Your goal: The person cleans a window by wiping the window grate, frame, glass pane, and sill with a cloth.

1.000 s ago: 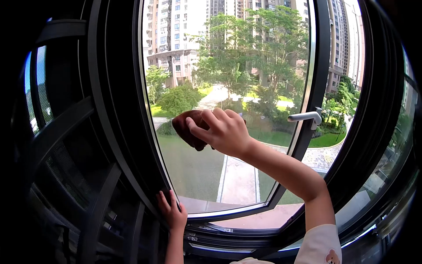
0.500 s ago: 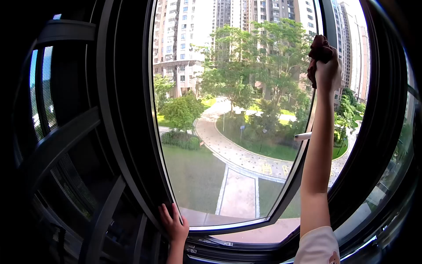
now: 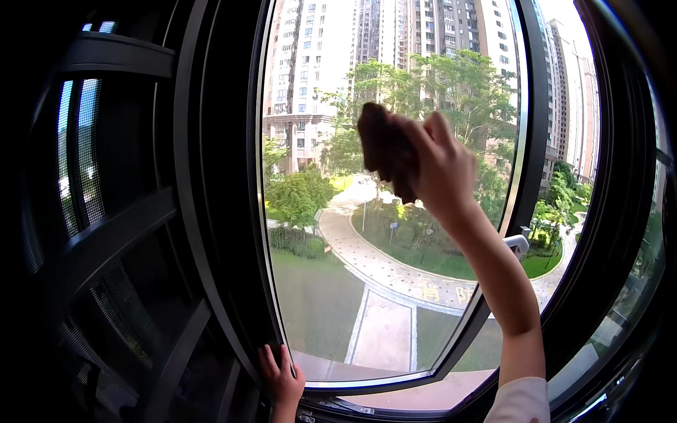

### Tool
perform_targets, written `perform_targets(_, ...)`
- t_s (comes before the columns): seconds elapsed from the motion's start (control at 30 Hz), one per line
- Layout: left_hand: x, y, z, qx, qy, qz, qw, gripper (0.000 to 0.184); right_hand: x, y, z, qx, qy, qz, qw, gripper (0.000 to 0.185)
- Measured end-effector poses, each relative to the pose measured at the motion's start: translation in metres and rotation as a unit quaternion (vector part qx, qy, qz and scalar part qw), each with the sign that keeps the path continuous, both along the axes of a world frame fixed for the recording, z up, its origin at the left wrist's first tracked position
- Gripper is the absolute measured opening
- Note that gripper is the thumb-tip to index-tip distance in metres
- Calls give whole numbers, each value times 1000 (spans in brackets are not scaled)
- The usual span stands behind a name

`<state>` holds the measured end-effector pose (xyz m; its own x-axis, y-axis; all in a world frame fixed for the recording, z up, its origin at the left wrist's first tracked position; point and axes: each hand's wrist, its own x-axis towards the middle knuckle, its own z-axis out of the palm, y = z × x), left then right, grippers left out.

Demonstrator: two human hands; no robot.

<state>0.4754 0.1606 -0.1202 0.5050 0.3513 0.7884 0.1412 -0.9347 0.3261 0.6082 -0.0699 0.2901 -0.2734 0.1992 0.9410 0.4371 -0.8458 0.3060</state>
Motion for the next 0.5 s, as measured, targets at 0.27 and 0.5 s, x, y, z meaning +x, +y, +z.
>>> perform_targets(0.27, 0, -2, 1, -6, 17, 11, 1000, 58, 57, -132, 85, 292, 95, -72, 949, 31)
perform_targets(0.5, -4, -3, 5, -18, 10, 1, 1000, 57, 6, 11, 86, 129, -12, 31, 991, 21)
